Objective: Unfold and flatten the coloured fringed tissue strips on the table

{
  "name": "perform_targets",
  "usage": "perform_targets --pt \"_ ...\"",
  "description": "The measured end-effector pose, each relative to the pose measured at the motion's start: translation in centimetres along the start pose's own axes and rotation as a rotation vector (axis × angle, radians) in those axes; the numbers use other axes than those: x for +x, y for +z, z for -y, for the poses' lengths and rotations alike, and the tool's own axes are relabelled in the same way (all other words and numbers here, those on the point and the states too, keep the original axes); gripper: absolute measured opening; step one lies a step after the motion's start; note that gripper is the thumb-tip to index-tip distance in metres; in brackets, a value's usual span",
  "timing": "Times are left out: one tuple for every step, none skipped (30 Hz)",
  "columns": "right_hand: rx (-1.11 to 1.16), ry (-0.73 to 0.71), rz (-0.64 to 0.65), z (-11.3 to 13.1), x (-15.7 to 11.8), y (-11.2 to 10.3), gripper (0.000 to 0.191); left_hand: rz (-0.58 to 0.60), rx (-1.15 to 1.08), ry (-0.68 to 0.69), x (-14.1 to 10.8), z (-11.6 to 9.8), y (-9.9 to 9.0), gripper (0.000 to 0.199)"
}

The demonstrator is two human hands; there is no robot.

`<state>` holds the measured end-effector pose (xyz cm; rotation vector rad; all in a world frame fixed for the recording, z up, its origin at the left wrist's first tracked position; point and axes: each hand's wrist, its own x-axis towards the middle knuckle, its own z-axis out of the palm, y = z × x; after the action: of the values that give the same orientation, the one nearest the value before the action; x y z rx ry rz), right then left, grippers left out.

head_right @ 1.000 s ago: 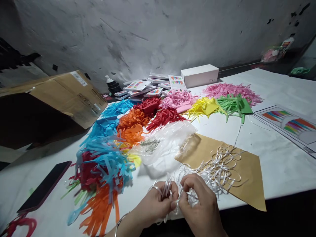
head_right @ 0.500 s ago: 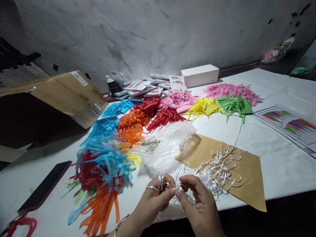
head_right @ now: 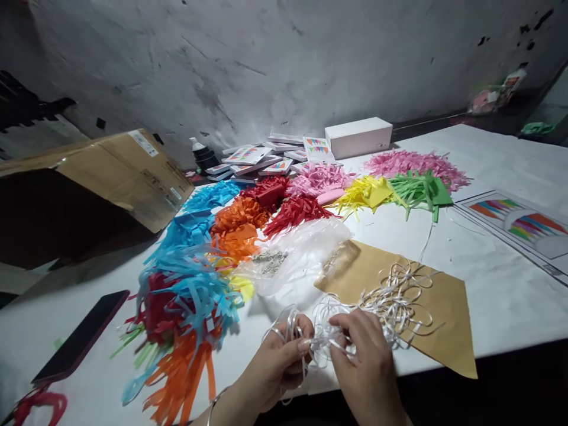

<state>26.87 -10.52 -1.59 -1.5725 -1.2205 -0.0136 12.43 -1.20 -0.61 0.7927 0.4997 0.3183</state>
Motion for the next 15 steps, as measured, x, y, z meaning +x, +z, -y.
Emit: perform_targets --pt "-0.007 -0.022 -0.023 0.02 0.18 -0.22 0.019 0.008 0.007 -0.007 0.01 0.0 -0.02 0.044" --pt "0.014 -0.019 -0.023 0.03 0.25 -0.41 0.018 0.013 0.016 -0.006 0.03 0.0 -0.02 0.045" --pt "0.056 0.002 -0.004 0.05 0.22 -0.55 0.018 0.007 0.026 0.004 0.06 0.0 -0.02 0.045" --pt "0.107 0.028 0.032 0.11 0.11 -0.61 0.021 -0.002 0.037 0.018 0.09 0.0 0.0 0.046" --pt "0.155 0.048 0.071 0.2 -0.06 -0.6 0.026 -0.008 0.051 0.033 0.13 0.01 0.02 0.046" --pt "0.19 0.059 0.104 0.32 -0.24 -0.5 0.03 -0.011 0.064 0.048 0.18 0.02 0.04 0.046" --pt "0.207 0.064 0.134 0.46 -0.41 -0.36 0.031 -0.009 0.076 0.058 0.22 0.04 0.06 0.045" --pt "0.209 0.059 0.158 0.6 -0.51 -0.19 0.03 -0.006 0.084 0.066 0.25 0.06 0.08 0.045" --pt "0.197 0.044 0.169 0.72 -0.53 -0.02 0.028 -0.004 0.089 0.07 0.28 0.09 0.09 0.046" --pt "0.171 0.019 0.158 0.79 -0.47 0.12 0.025 -0.002 0.09 0.071 0.29 0.11 0.1 0.046" --pt "0.129 -0.017 0.126 0.82 -0.33 0.22 0.022 -0.001 0.087 0.067 0.28 0.12 0.09 0.047" --pt "0.076 -0.059 0.079 0.8 -0.15 0.26 0.021 0.002 0.081 0.056 0.26 0.12 0.08 0.047" --pt "0.022 -0.101 0.023 0.72 0.06 0.24 0.021 0.01 0.073 0.04 0.23 0.11 0.04 0.047" --pt "-0.027 -0.13 -0.029 0.61 0.25 0.18 0.021 0.019 0.064 0.026 0.19 0.1 -0.01 0.048" --pt "-0.065 -0.14 -0.065 0.47 0.41 0.08 0.022 0.027 0.052 0.013 0.15 0.08 -0.08 0.048"
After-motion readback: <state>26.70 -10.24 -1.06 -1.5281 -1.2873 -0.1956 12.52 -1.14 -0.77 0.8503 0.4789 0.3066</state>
